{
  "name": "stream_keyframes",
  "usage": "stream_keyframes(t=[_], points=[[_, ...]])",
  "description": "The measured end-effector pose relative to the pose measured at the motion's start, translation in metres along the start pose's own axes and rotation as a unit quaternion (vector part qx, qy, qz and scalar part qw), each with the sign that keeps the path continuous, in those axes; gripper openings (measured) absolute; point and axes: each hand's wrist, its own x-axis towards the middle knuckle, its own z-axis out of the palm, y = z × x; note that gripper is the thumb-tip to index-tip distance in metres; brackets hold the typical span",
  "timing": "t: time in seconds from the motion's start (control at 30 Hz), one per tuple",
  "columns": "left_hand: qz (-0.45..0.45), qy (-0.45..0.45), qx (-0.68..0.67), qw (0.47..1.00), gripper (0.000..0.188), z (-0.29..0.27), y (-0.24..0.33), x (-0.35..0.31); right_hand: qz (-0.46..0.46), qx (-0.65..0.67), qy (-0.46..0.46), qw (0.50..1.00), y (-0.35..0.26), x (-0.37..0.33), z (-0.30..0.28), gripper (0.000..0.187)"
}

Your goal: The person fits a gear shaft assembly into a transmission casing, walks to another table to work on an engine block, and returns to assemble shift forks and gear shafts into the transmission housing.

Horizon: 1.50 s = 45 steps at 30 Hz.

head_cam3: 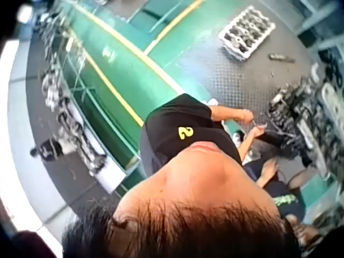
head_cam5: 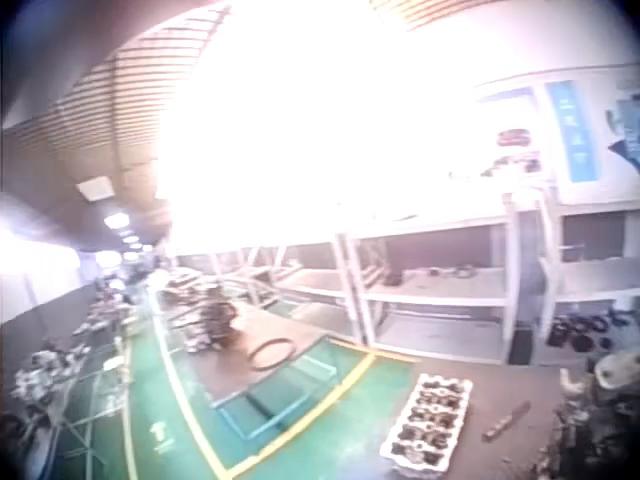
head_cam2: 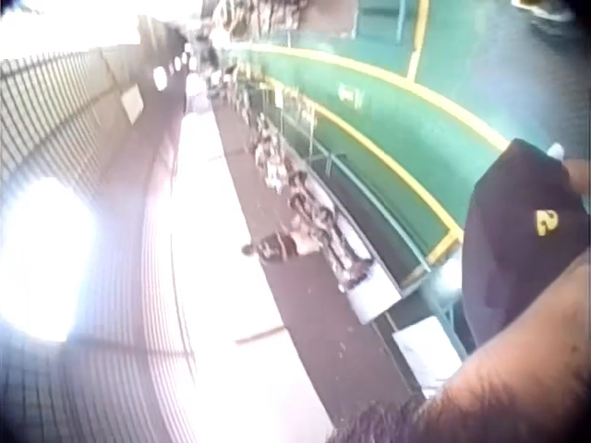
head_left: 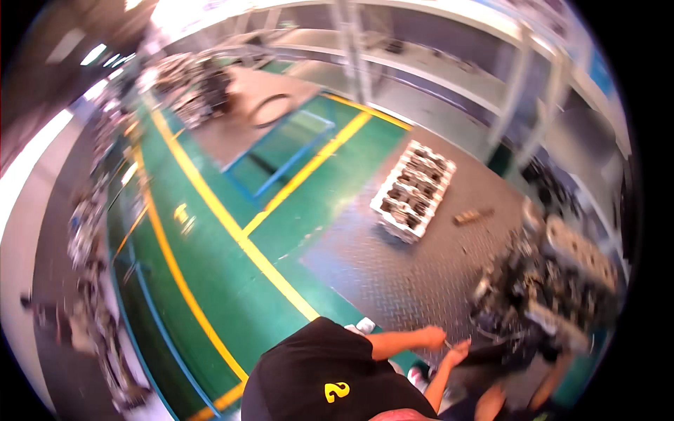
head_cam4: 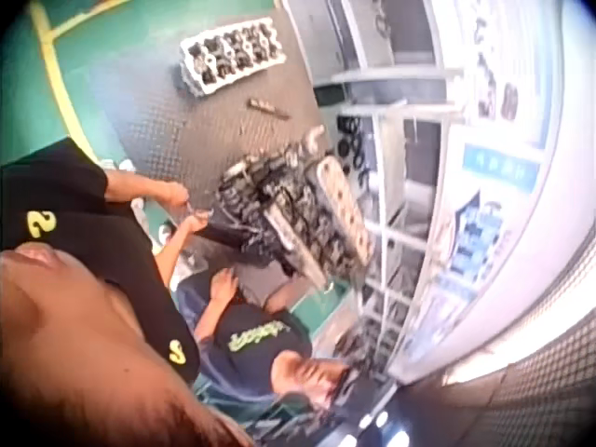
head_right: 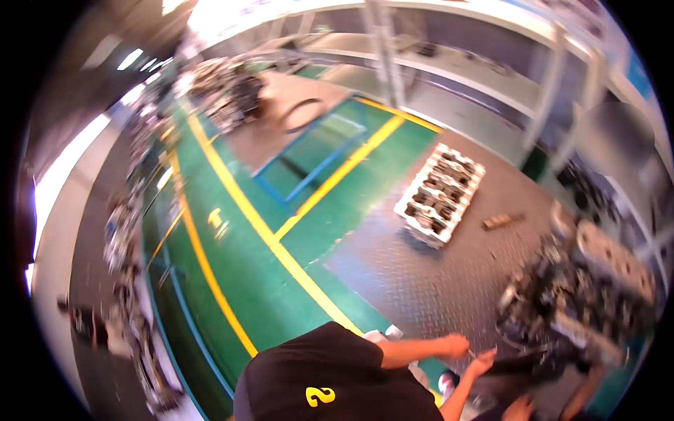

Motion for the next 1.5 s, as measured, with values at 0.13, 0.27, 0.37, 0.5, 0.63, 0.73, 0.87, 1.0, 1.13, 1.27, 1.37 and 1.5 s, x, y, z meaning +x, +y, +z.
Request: stream_keyframes(t=[0.13,0.27,0.37,0.5,0.63,0.73,0.87,1.0,1.13,1.27,1.37,1.5], points=[[-0.080,0.046,-0.110,0.990,0.030,0.003,0.021,-0.030,-0.034,-0.034,0.091,0.995,-0.021,-0.010,0.001,0.056],[-0.126,0.087,-0.142,0.978,0.034,0.008,0.027,-0.032,-0.001,0.014,0.078,0.997,-0.013,0.005,0.012,0.057],[-0.132,0.108,-0.168,0.971,0.040,0.022,0.035,-0.028,0.071,0.109,-0.052,0.990,0.020,0.025,-0.009,0.056],[-0.097,0.118,-0.200,0.968,0.043,0.059,0.041,-0.023,-0.051,-0.010,-0.054,0.997,0.042,0.021,-0.069,0.054],[-0.085,0.135,-0.243,0.957,0.043,0.100,0.065,-0.010,-0.133,-0.086,-0.125,0.979,-0.018,0.019,-0.145,0.045],[-0.058,0.127,-0.177,0.974,0.040,0.106,0.089,-0.017,-0.154,-0.105,-0.034,0.982,0.000,0.002,-0.155,0.040],[-0.181,0.139,0.049,0.972,0.030,0.046,0.022,-0.029,-0.095,-0.165,-0.089,0.978,-0.082,-0.033,-0.079,0.035],[-0.233,0.247,0.053,0.939,0.035,-0.039,-0.020,-0.033,-0.036,-0.006,-0.142,0.989,-0.043,-0.014,0.010,0.034],[-0.228,0.285,-0.012,0.931,0.032,-0.058,-0.008,-0.045,0.017,0.109,-0.118,0.987,-0.030,-0.013,-0.020,0.030],[-0.298,0.228,-0.031,0.926,0.035,-0.016,-0.066,-0.113,-0.055,-0.203,-0.192,0.959,-0.055,-0.009,-0.161,0.037],[-0.366,0.201,-0.088,0.905,0.042,0.045,-0.142,-0.185,-0.224,-0.402,-0.171,0.871,-0.078,0.027,-0.257,0.040],[-0.573,0.130,-0.172,0.791,0.039,0.134,-0.234,-0.304,-0.142,-0.443,-0.097,0.880,-0.080,0.059,-0.244,0.033]])
